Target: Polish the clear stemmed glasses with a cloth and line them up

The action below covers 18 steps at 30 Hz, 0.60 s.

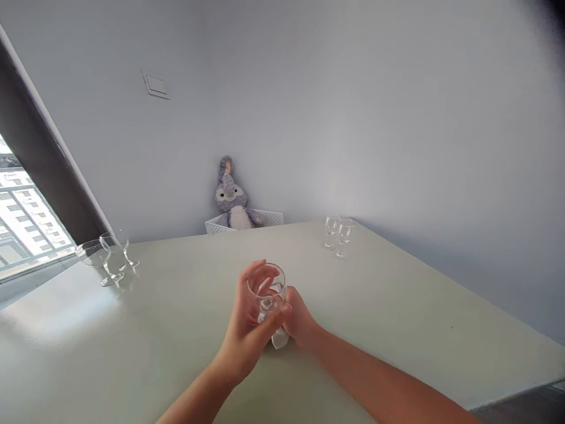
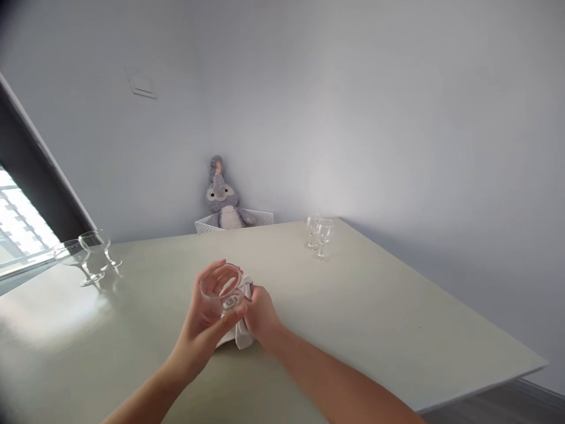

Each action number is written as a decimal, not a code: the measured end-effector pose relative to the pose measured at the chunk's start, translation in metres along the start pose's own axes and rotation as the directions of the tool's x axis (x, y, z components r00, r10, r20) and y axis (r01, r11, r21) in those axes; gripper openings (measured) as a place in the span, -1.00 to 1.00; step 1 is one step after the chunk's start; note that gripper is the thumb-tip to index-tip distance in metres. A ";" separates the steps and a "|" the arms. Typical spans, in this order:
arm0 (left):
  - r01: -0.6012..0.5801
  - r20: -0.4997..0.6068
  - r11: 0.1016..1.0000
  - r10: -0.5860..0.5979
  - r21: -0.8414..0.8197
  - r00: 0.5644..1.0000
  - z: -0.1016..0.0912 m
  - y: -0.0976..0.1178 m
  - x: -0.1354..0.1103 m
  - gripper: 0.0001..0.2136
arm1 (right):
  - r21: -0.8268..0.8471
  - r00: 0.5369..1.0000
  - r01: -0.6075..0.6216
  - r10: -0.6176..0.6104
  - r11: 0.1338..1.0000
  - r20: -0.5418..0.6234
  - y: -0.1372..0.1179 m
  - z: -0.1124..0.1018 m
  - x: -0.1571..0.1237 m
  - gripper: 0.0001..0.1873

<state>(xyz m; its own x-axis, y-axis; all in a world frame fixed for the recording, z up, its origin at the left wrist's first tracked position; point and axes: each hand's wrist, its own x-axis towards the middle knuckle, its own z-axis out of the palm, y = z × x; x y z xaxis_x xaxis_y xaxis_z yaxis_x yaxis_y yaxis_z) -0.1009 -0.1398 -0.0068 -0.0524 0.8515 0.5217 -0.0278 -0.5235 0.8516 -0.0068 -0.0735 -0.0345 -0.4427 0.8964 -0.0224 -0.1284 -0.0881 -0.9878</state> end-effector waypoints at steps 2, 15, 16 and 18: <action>0.001 0.002 0.999 -0.001 -0.033 1.000 -0.002 0.002 0.003 -0.46 | 0.000 1.000 -0.006 0.006 1.000 -0.010 0.000 0.001 0.001 -0.78; -0.020 -0.274 1.000 0.016 -0.014 0.962 0.001 -0.001 0.029 -0.51 | 0.148 0.997 -0.059 0.067 0.987 -0.046 0.004 0.008 0.007 -0.80; -0.002 -0.244 1.000 -0.004 -0.023 0.970 0.005 0.000 0.030 -0.51 | 0.151 0.995 -0.057 0.069 0.987 -0.074 0.007 0.006 0.010 -0.80; 0.038 -0.175 0.997 -0.050 -0.068 0.983 0.009 0.002 0.034 -0.52 | 0.171 0.993 -0.070 0.085 0.983 -0.084 0.010 0.002 0.015 -0.79</action>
<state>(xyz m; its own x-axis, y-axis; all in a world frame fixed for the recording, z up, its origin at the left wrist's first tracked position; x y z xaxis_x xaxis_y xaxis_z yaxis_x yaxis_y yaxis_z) -0.0942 -0.1114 0.0134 -0.2249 0.8581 0.4616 -0.0981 -0.4913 0.8655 -0.0163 -0.0614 -0.0446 -0.3758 0.9190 -0.1196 -0.2468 -0.2236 -0.9429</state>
